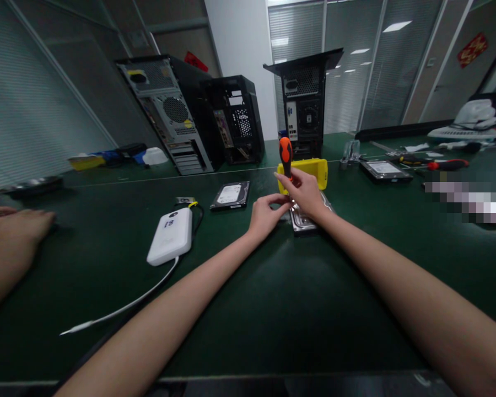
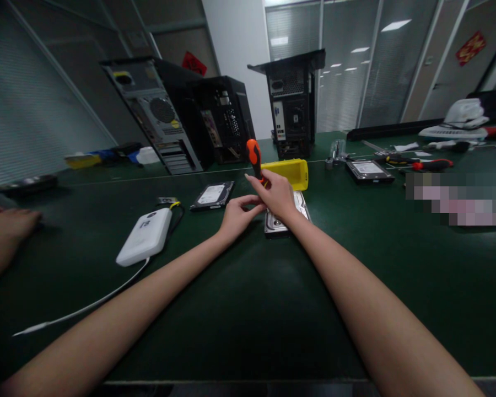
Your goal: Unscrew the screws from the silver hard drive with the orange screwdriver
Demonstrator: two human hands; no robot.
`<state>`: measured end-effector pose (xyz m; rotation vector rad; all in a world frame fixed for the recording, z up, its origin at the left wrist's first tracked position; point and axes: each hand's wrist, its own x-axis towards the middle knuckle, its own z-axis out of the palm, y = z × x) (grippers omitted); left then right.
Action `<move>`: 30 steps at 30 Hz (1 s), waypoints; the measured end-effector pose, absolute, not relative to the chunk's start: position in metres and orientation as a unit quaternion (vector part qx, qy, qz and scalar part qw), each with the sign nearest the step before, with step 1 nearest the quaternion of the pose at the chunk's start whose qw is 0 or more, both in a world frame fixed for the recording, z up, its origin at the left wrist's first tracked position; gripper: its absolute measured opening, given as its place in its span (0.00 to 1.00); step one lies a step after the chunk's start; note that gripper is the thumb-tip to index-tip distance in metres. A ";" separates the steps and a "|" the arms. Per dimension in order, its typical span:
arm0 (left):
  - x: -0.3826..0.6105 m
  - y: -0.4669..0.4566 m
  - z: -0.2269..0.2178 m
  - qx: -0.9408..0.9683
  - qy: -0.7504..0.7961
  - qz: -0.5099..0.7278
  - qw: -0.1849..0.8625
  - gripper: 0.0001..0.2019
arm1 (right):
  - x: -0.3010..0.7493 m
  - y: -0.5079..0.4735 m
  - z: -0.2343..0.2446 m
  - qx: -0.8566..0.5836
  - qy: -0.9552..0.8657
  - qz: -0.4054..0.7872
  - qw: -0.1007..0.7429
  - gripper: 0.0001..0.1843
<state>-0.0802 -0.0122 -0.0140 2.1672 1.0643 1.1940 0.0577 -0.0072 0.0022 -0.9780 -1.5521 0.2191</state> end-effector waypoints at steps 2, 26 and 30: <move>-0.080 -0.011 -0.015 0.783 0.383 0.435 0.226 0.10 | 0.057 -0.007 0.002 -0.422 -0.670 0.090 0.604 0.22; -0.080 -0.012 -0.014 0.792 0.397 0.417 0.203 0.12 | 0.057 -0.004 0.001 -0.390 -0.663 0.115 0.628 0.20; -0.079 -0.013 -0.013 0.790 0.397 0.419 0.207 0.11 | 0.058 -0.004 0.001 -0.390 -0.665 0.120 0.625 0.19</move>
